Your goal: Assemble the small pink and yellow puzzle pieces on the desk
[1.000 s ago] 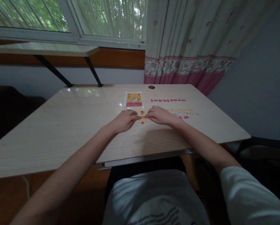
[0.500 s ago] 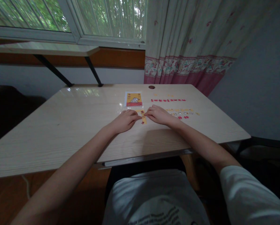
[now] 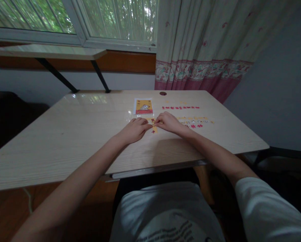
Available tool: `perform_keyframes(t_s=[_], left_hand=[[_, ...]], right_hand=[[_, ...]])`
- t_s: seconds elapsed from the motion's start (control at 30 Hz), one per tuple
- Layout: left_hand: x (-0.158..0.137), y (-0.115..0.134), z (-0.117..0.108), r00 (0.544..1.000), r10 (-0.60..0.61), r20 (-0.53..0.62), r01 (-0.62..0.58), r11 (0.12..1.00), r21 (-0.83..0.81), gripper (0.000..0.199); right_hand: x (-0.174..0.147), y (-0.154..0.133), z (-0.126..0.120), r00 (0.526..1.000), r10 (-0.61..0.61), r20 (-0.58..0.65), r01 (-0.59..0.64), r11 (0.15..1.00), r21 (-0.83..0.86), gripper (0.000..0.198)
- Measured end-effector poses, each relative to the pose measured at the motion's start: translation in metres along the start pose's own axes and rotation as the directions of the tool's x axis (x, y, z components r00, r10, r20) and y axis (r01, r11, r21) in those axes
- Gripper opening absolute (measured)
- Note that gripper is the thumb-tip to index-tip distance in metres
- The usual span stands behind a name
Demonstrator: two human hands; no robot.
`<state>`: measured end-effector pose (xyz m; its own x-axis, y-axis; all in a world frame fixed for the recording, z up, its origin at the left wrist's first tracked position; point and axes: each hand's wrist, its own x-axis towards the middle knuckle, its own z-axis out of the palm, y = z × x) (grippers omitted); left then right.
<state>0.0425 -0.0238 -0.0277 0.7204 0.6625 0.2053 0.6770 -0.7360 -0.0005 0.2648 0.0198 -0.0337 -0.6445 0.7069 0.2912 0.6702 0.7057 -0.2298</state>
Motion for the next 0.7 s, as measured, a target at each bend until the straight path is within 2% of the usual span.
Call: perform_keyframes(t_s=[0.23, 0.7], left_hand=[[-0.0011, -0.0005, 0.0003, 1.0, 0.0, 0.009, 0.0, 0.999, 0.041, 0.037], [-0.0005, 0.0012, 0.0008, 1.0, 0.023, 0.008, -0.023, 0.997, 0.074, 0.036]], right_hand=[[0.0029, -0.001, -0.0012, 0.994, 0.106, 0.019, -0.108, 0.99, 0.093, 0.013], [0.0021, 0.0011, 0.002, 0.996, 0.092, 0.003, -0.092, 0.995, 0.043, 0.017]])
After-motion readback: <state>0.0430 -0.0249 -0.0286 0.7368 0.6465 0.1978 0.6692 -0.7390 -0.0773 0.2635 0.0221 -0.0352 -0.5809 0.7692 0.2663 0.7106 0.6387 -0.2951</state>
